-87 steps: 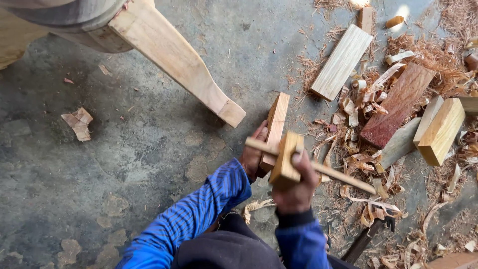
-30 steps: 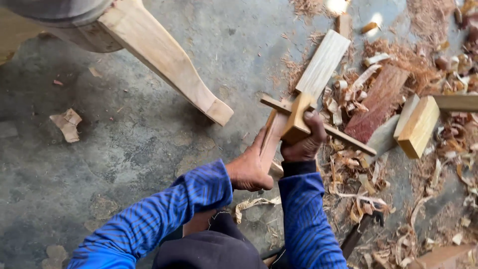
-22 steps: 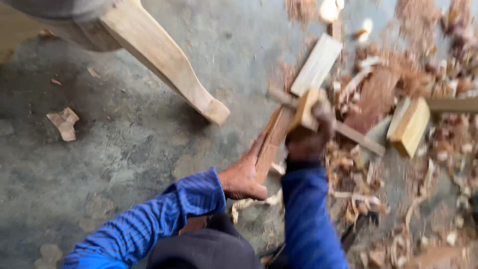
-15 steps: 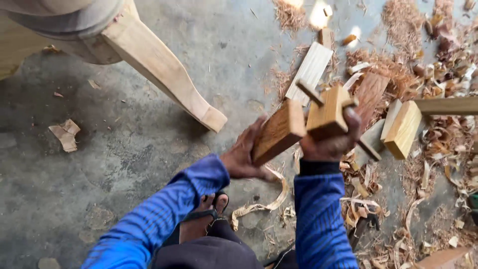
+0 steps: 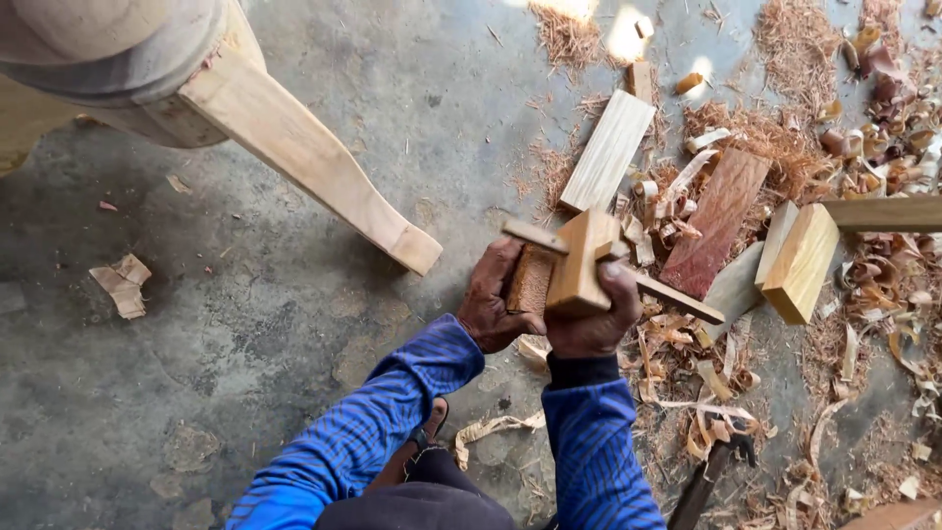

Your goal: The recorder uses a woodworking marking gauge to mark precise lines on several wood blocks.

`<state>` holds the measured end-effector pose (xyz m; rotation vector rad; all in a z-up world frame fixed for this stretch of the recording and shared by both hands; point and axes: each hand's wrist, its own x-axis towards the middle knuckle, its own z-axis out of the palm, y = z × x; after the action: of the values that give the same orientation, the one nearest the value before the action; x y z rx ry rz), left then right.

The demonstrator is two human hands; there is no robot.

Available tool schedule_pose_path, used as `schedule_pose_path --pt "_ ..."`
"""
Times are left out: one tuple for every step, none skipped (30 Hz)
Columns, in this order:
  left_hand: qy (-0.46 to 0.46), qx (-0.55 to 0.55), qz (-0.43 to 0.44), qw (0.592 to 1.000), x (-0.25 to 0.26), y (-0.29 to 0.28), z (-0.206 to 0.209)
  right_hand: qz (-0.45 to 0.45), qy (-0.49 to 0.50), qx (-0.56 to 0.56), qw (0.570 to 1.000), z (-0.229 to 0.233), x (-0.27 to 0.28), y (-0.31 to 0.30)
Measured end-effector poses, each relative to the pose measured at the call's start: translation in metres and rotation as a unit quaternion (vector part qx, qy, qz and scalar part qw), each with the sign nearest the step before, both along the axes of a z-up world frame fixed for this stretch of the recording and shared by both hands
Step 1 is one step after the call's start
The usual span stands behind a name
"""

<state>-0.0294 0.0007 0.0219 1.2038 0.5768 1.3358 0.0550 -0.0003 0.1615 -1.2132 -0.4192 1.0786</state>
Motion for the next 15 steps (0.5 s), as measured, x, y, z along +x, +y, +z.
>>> schedule_pose_path --pt "0.005 0.012 0.029 1.0 0.003 0.007 -0.002 0.0 0.012 -0.011 1.0 -0.003 0.002 0.002" --pt "0.01 0.021 0.056 0.998 0.006 0.012 -0.005 -0.002 0.024 -0.026 0.999 -0.008 0.005 0.001" --pt "0.011 0.019 0.057 0.998 0.007 0.019 -0.004 -0.001 0.025 -0.028 0.999 -0.01 0.003 0.003" --pt "0.023 -0.014 0.042 0.999 0.007 0.027 -0.003 0.006 0.031 -0.015 0.999 -0.011 0.001 0.005" --pt "0.034 -0.047 0.026 0.998 0.008 0.035 -0.002 0.013 0.037 -0.001 0.999 -0.012 -0.001 0.008" --pt "0.035 -0.05 0.025 0.998 0.01 0.04 -0.005 0.012 0.038 -0.003 0.999 -0.015 -0.001 0.006" --pt "0.026 -0.055 0.033 0.998 0.013 0.045 -0.008 0.012 0.04 0.005 0.999 -0.018 -0.001 0.003" --pt "0.015 -0.058 0.042 0.997 0.016 0.051 -0.01 0.014 0.04 0.015 0.999 -0.02 0.0 0.002" --pt "0.014 -0.059 0.043 0.997 0.019 0.055 -0.01 0.015 0.04 0.014 0.999 -0.018 0.002 0.008" --pt "0.031 -0.064 0.035 0.997 0.02 0.057 -0.012 0.004 0.032 0.011 0.999 -0.018 0.002 0.012" --pt "0.048 -0.068 0.027 0.996 0.02 0.059 -0.013 -0.007 0.024 0.009 1.0 -0.018 0.001 0.016" --pt "0.049 -0.071 0.031 0.996 0.017 0.057 -0.01 -0.003 0.026 0.006 1.0 -0.015 0.004 0.027" --pt "0.03 -0.046 0.027 0.998 0.015 0.056 -0.007 -0.018 0.028 -0.025 0.999 -0.013 0.006 0.038" --pt "0.013 -0.016 0.018 1.0 0.011 0.056 -0.003 -0.037 0.032 -0.051 0.997 -0.011 0.007 0.048" --pt "0.016 -0.015 0.016 1.0 0.015 0.059 -0.012 -0.039 0.035 -0.05 0.997 -0.021 0.01 0.042"
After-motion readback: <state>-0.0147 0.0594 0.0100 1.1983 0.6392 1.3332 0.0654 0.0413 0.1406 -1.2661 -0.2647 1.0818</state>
